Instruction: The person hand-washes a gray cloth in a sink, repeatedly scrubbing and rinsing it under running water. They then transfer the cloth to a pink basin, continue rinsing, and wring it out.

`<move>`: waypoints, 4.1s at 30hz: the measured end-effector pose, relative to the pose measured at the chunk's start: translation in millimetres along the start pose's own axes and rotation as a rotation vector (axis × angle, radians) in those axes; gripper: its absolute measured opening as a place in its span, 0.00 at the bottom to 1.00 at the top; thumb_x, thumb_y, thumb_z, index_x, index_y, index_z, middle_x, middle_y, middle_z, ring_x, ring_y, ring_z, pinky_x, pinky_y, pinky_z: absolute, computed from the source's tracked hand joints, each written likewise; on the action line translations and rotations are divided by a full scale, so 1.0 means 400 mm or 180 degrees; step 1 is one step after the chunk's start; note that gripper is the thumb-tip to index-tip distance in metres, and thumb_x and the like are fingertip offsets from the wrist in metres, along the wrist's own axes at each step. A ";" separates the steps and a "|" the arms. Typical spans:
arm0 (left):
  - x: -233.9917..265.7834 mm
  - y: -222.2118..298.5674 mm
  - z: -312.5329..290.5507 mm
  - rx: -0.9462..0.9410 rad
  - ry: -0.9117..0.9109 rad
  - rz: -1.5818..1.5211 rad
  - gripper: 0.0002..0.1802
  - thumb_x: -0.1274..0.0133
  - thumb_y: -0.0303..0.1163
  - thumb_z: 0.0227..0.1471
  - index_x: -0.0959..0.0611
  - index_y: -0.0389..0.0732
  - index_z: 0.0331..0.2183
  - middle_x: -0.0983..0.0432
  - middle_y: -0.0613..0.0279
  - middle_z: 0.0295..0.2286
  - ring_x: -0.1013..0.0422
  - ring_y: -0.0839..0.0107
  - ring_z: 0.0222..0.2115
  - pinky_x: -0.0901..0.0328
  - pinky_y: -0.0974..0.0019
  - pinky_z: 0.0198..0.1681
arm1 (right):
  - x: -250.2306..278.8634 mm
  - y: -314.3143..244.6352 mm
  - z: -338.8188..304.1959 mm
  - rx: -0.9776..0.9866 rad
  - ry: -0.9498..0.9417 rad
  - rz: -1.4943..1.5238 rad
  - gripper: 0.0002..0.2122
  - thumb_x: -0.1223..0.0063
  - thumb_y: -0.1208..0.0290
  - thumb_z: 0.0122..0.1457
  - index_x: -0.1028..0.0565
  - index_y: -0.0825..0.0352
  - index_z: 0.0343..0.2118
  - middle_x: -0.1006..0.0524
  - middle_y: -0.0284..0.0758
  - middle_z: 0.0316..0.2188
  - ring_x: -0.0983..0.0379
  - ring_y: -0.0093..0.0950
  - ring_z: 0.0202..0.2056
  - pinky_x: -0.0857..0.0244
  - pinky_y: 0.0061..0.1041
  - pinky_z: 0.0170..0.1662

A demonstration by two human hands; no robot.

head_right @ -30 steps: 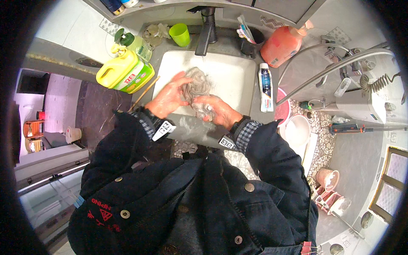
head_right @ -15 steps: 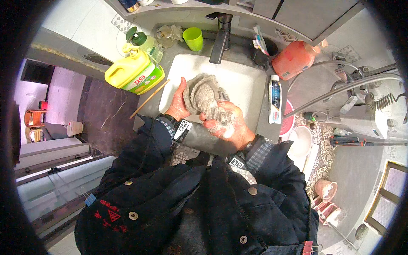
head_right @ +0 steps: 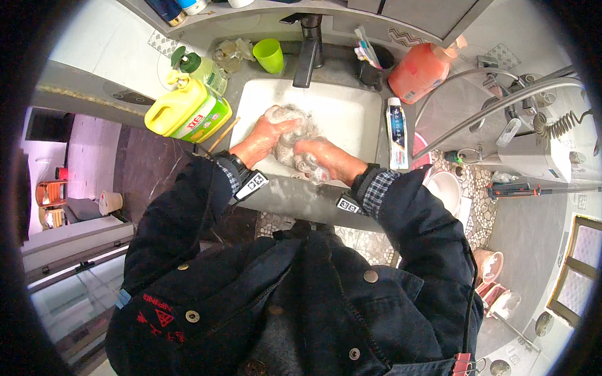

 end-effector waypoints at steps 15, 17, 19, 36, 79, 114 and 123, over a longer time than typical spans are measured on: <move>-0.008 -0.069 0.015 -0.0521 0.1391 0.3319 0.26 0.44 0.38 0.44 0.28 0.35 0.45 0.37 0.38 0.42 0.38 0.47 0.44 0.39 0.58 0.48 | 0.004 0.015 0.039 0.0355 0.1163 -0.3252 0.31 0.46 0.55 0.41 0.30 0.77 0.44 0.23 0.50 0.32 0.25 0.43 0.36 0.34 0.30 0.42; -0.029 -0.046 0.005 -0.0283 0.1588 0.2763 0.26 0.43 0.37 0.43 0.28 0.35 0.44 0.37 0.41 0.42 0.37 0.49 0.44 0.39 0.58 0.48 | -0.006 0.008 0.011 0.0871 0.0864 -0.2789 0.38 0.40 0.54 0.41 0.39 0.75 0.52 0.24 0.45 0.35 0.25 0.35 0.32 0.31 0.27 0.30; -0.047 -0.011 -0.004 -0.0050 0.1357 0.1944 0.27 0.44 0.35 0.44 0.31 0.36 0.46 0.37 0.44 0.43 0.37 0.54 0.44 0.39 0.60 0.47 | -0.001 -0.003 -0.019 0.0924 0.0640 -0.2277 0.39 0.38 0.52 0.42 0.40 0.74 0.53 0.24 0.42 0.34 0.25 0.31 0.29 0.32 0.23 0.22; 0.003 0.019 -0.085 0.0099 -0.1436 -0.2436 0.29 0.47 0.45 0.52 0.31 0.41 0.52 0.32 0.59 0.49 0.35 0.65 0.50 0.42 0.57 0.55 | 0.018 0.063 -0.078 -0.0536 -0.1339 0.2360 0.29 0.56 0.44 0.56 0.37 0.62 0.52 0.28 0.49 0.32 0.30 0.33 0.22 0.42 0.18 0.13; 0.031 0.111 -0.076 0.0623 -0.0761 -0.1028 0.27 0.52 0.39 0.56 0.38 0.41 0.54 0.35 0.57 0.48 0.35 0.63 0.48 0.40 0.60 0.51 | 0.027 -0.011 -0.105 0.0040 -0.0504 -0.0046 0.24 0.46 0.55 0.54 0.32 0.71 0.45 0.24 0.39 0.28 0.30 0.22 0.15 0.46 0.14 0.09; -0.051 -0.045 0.021 -0.0509 0.0159 0.3570 0.20 0.48 0.38 0.45 0.27 0.35 0.39 0.26 0.42 0.32 0.29 0.49 0.35 0.35 0.57 0.41 | -0.039 0.046 -0.075 0.0103 0.1481 -0.3802 0.36 0.61 0.40 0.50 0.31 0.78 0.42 0.24 0.53 0.32 0.27 0.47 0.35 0.33 0.37 0.39; -0.071 0.054 -0.043 0.0495 -0.1037 -0.0173 0.36 0.44 0.49 0.48 0.40 0.44 0.52 0.45 0.52 0.51 0.46 0.62 0.52 0.44 0.52 0.50 | 0.006 0.113 -0.230 0.0473 0.1350 -0.0071 0.21 0.55 0.53 0.59 0.31 0.71 0.41 0.26 0.31 0.23 0.32 0.18 0.18 0.40 0.15 0.17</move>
Point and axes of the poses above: each hand's wrist, its own z-axis towards the middle knuckle, its own x-axis out of the back of the hand, y = z × x, the point moved 1 cm from there along z, towards the middle knuckle
